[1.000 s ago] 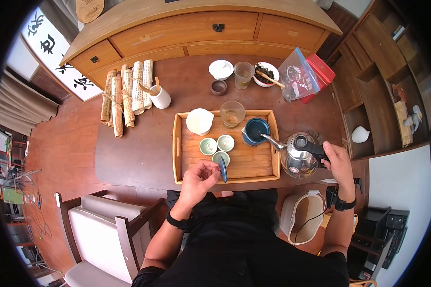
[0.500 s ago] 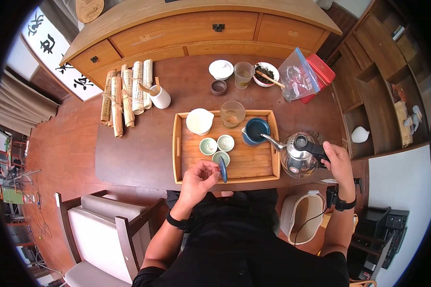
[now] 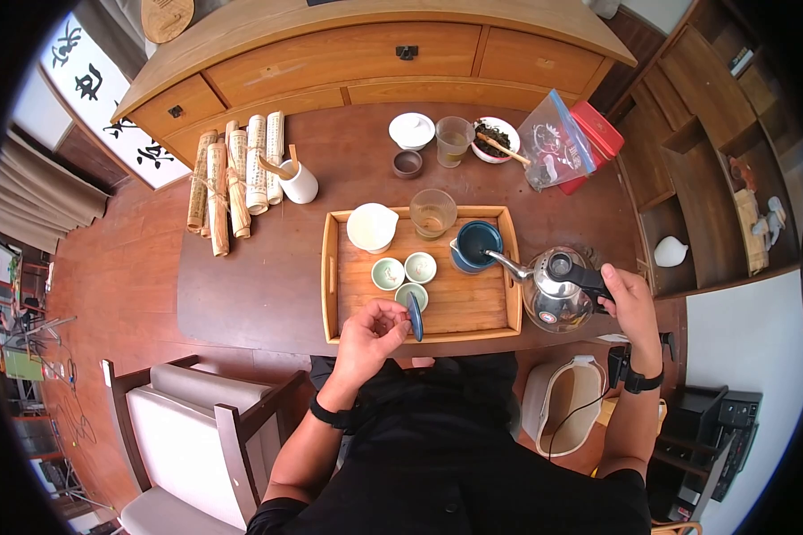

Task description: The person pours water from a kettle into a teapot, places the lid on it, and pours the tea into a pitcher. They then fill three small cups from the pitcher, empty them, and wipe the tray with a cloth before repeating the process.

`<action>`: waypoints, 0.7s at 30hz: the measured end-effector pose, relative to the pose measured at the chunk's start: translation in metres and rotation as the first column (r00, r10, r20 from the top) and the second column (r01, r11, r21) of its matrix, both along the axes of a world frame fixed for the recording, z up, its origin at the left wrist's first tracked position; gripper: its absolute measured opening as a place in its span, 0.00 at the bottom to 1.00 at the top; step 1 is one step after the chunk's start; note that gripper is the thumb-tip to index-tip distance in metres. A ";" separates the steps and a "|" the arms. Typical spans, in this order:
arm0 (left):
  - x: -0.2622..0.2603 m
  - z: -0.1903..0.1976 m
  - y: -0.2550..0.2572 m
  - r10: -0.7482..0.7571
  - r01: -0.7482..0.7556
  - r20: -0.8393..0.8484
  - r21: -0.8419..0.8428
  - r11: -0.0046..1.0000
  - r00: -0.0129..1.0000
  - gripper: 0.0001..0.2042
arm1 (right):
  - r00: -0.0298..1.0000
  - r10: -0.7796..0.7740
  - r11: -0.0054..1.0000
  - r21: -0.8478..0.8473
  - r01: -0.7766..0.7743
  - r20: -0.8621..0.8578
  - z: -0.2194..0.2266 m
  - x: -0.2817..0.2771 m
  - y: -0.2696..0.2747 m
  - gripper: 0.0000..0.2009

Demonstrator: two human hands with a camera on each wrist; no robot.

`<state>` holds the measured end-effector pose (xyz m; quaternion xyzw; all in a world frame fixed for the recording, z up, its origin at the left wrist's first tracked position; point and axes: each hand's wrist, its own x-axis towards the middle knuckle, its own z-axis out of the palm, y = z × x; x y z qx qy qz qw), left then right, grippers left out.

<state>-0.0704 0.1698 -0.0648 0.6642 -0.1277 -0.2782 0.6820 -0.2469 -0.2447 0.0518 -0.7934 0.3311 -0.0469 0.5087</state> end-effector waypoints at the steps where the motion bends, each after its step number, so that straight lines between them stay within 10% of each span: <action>1: 0.000 -0.001 0.000 -0.001 0.001 -0.003 -0.002 1.000 1.000 0.10 | 1.000 0.000 1.000 0.000 0.000 0.000 0.000 0.000 0.000 0.28; 21: 0.000 0.000 0.002 -0.004 0.003 -0.021 -0.020 1.000 1.000 0.10 | 0.999 0.040 0.999 -0.023 -0.040 -0.010 0.001 0.000 -0.004 0.28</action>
